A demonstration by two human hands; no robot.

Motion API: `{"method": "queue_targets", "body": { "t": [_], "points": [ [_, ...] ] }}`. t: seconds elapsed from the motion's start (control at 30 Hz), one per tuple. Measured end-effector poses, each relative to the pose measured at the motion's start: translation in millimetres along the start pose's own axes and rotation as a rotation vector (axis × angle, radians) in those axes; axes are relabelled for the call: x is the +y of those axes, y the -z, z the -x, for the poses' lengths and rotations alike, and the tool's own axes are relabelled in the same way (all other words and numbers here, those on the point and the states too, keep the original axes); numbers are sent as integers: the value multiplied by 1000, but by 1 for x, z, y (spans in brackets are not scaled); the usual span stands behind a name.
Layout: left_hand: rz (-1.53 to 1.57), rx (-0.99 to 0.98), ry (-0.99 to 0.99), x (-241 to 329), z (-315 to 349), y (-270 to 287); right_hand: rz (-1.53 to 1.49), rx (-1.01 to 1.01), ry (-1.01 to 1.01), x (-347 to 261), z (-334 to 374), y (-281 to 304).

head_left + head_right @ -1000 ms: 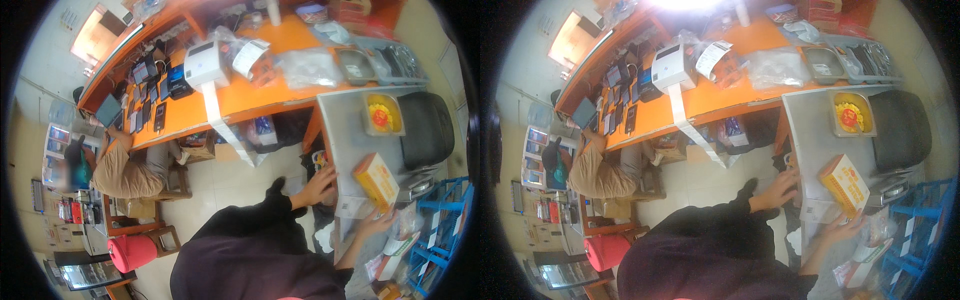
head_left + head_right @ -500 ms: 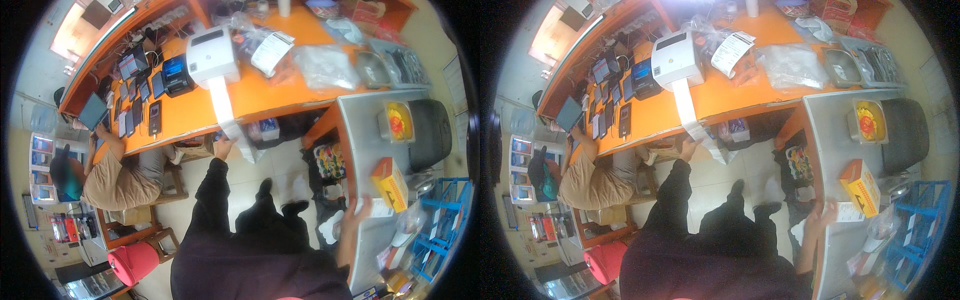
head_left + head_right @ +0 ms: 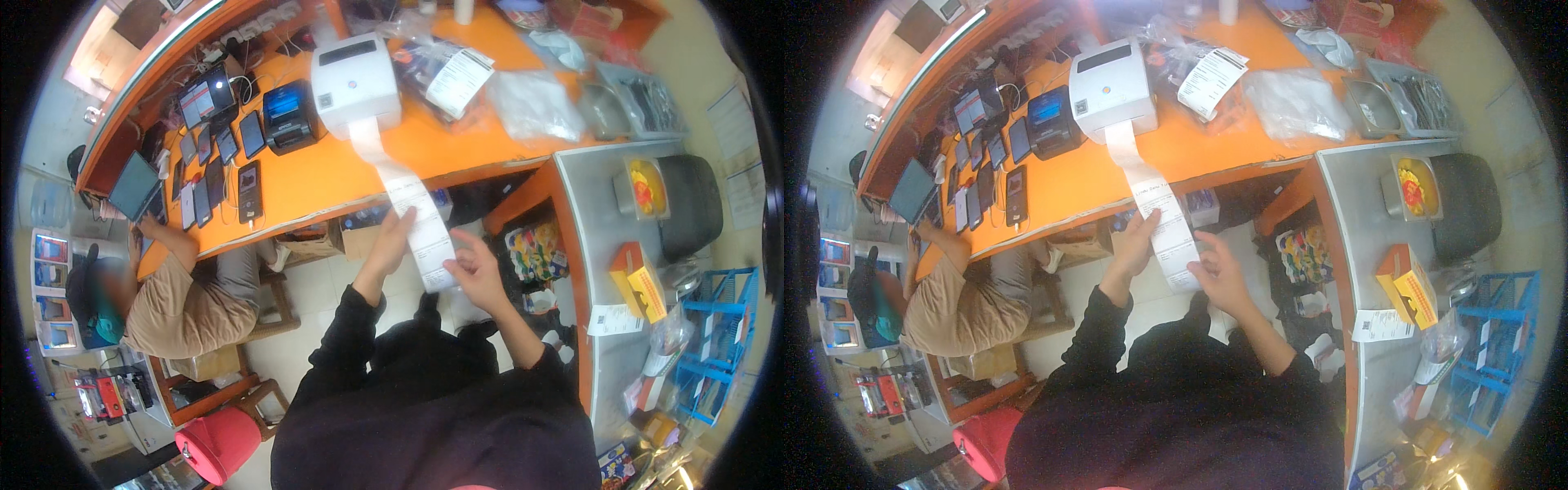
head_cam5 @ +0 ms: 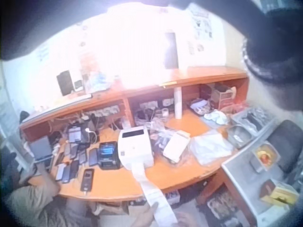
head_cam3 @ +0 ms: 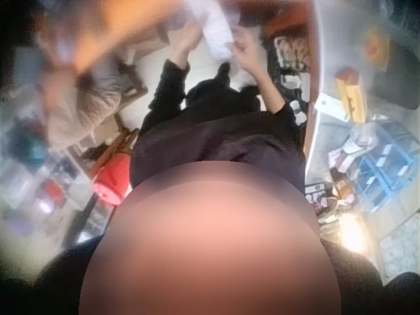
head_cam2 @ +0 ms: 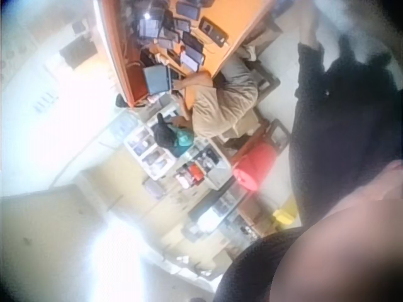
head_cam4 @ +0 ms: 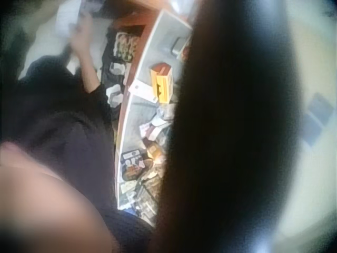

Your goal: The person assembles a takeout meal by placing rice and fried chicken into a box, adding a side of corn, and inserting a receipt. They then wipe the display case glass and scoop a brown condiment into a container.

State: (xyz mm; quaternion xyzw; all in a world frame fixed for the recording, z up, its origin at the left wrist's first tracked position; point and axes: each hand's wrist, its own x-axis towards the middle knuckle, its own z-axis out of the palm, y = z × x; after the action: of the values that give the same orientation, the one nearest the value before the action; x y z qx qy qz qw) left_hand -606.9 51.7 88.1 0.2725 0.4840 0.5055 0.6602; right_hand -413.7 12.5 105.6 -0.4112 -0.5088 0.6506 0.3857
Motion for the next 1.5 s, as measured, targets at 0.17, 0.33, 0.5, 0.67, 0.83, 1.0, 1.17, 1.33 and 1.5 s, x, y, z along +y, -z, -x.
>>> {"method": "queue_targets", "body": {
  "t": [0.17,0.33,0.5,0.67,0.83,1.0,1.17,1.33,1.5],
  "points": [
    [-18,-41,-92,21,-5,1,-146,-25,-36,-34,7,-9],
    [1,-73,-157,35,-10,-8,-78,-24,6,-46,9,-14],
    [214,-242,-44,45,16,-21,-76,10,55,-46,9,-14],
    [115,-182,-124,47,34,-37,-113,8,43,-50,9,-10],
    [177,-177,-169,48,30,-44,-118,18,60,-54,11,-7],
    [197,-229,-172,51,25,-45,-113,43,59,-55,12,-5],
    [189,-159,-157,54,22,-49,-87,43,6,-56,13,-3],
    [227,-149,-146,56,20,-51,-44,48,43,-57,17,-2],
    [343,-174,-132,55,17,-50,61,114,143,-57,4,-7]
  ]
}}
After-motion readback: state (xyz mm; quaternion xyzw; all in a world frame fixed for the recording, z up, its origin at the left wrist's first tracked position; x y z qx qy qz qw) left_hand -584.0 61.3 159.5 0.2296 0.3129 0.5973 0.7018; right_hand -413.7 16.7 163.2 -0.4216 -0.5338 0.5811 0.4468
